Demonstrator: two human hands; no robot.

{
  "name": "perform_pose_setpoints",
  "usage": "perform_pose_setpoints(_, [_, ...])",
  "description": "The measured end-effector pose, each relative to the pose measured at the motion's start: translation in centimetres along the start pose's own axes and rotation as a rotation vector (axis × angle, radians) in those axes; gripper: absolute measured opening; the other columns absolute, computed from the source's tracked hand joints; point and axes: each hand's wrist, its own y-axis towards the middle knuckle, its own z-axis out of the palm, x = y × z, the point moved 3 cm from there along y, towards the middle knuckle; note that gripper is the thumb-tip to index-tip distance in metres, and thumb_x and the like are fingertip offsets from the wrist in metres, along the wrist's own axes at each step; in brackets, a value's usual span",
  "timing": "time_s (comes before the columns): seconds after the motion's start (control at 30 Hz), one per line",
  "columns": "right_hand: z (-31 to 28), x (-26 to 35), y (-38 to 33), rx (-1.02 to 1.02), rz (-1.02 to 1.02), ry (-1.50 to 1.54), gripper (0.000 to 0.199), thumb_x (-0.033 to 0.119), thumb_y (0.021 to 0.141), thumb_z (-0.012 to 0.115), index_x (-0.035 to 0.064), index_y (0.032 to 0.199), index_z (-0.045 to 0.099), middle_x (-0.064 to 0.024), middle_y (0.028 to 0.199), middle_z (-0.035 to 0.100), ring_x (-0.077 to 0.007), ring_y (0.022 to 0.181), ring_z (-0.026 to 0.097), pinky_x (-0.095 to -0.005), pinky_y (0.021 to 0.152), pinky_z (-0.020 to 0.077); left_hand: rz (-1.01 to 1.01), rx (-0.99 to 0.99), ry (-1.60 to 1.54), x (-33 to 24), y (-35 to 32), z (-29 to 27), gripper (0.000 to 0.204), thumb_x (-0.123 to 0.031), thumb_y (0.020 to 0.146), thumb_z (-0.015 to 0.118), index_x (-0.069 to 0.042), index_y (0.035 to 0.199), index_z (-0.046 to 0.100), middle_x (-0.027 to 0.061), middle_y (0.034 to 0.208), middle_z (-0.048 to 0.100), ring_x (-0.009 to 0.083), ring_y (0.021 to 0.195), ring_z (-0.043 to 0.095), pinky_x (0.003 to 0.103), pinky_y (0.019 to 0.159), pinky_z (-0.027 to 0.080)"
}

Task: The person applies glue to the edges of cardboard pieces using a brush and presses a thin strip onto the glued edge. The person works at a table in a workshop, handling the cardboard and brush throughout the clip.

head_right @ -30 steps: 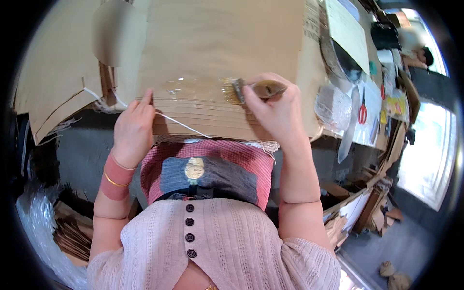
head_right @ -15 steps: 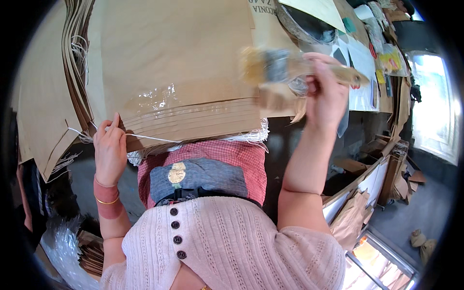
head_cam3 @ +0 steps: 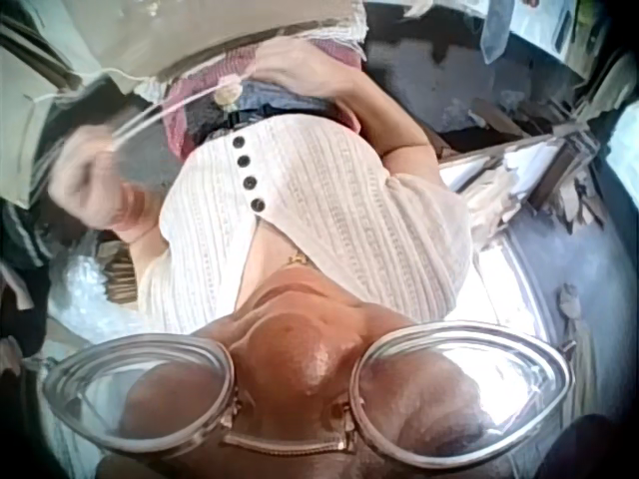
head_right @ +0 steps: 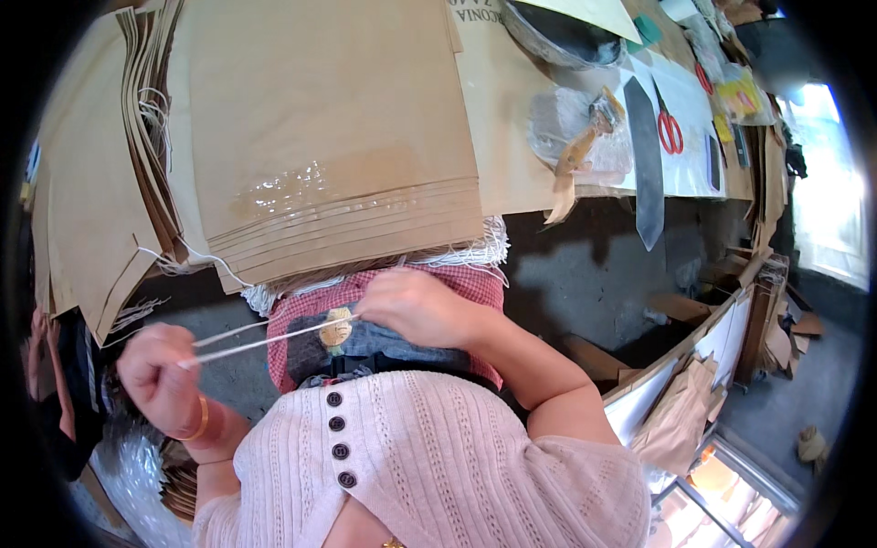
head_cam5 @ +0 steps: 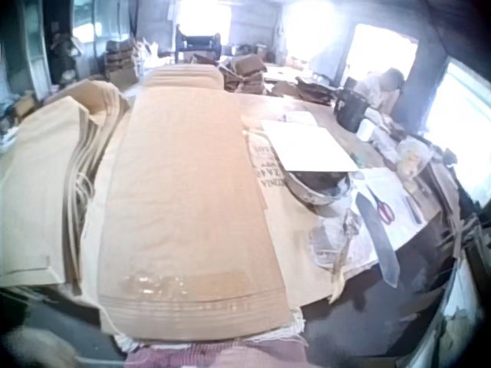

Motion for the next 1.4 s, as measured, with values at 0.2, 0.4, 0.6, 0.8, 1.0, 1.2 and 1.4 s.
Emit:
perform_pose_setpoints(0.2, [-11.0,0.2,-1.9,-0.494,0.277,-0.137,0.012,0.005,0.080,0.066,0.0021,0.091,0.071,-0.0040,0.073,0.063,-0.0111,0.065,0.058,-0.0250,0.059,0.0461,-0.140,0.058,0.563,4.4,3.0,-4.1,0.003,0.003,0.083,0.058,0.006,0.084,0.060,0.0043,0.065,0.048,0.0112,0.059,0.045,0.024,0.054,0.034])
perform_pose_setpoints(0.4, [-13.1,-6.8,1.7,-0.473,0.695,0.035,0.013,0.009,0.075,0.068,-0.0008,0.084,0.067,-0.0051,0.067,0.063,-0.0104,0.064,0.057,-0.0249,0.060,0.0464,-0.183,0.085,0.460,14.7,5.8,-2.6,0.008,-0.003,0.080,0.066,0.004,0.082,0.065,0.0067,0.067,0.056,0.0119,0.062,0.052,0.024,0.058,0.041])
perform_pose_setpoints(0.6, [-12.1,-8.8,1.1,-0.570,0.250,-0.635,0.013,0.007,0.073,0.069,0.0005,0.079,0.059,0.0028,0.063,0.050,-0.0085,0.058,0.051,-0.0225,0.054,0.0432,-0.039,-0.030,0.743,15.5,5.0,-1.7,0.012,-0.004,0.073,0.070,0.000,0.083,0.065,0.0062,0.079,0.059,0.0198,0.074,0.057,0.029,0.069,0.045])
perform_pose_setpoints(0.8, [-12.0,-8.7,0.1,-0.463,0.652,0.629,0.024,0.000,0.066,0.072,0.0062,0.078,0.052,0.0052,0.068,0.043,-0.0063,0.064,0.048,-0.0224,0.054,0.0391,0.391,0.050,1.146,14.1,4.1,0.1,0.014,-0.003,0.073,0.067,-0.007,0.084,0.060,0.0081,0.087,0.057,0.0263,0.082,0.056,0.035,0.074,0.043])
perform_pose_setpoints(1.0, [-10.0,-7.7,1.6,-0.773,0.251,-0.414,0.024,0.001,0.066,0.073,0.0046,0.080,0.054,-0.0020,0.072,0.055,-0.0165,0.069,0.056,-0.0269,0.064,0.0466,0.179,0.186,0.670,14.9,3.7,-0.1,0.035,0.011,0.073,0.053,0.000,0.105,0.062,0.0144,0.103,0.057,0.0300,0.089,0.057,0.037,0.077,0.047])
perform_pose_setpoints(1.2, [-9.2,-6.8,2.7,-0.424,-0.005,-0.574,0.010,-0.002,0.075,0.068,0.0029,0.084,0.068,-0.0056,0.085,0.065,-0.0183,0.076,0.061,-0.0290,0.068,0.0491,0.069,0.380,0.600,13.6,4.9,-0.6,0.039,-0.007,0.069,0.068,0.000,0.107,0.061,0.0120,0.106,0.055,0.0295,0.096,0.053,0.036,0.085,0.045])
perform_pose_setpoints(1.4, [-10.2,-8.9,3.6,-0.516,0.576,0.215,0.006,0.007,0.082,0.067,0.0012,0.081,0.066,0.0002,0.073,0.060,-0.0065,0.065,0.052,-0.0217,0.055,0.0413,-0.096,0.469,0.538,14.0,6.4,-1.8,0.050,-0.015,0.058,0.081,0.001,0.103,0.063,0.0116,0.097,0.056,0.0275,0.093,0.055,0.034,0.082,0.046])
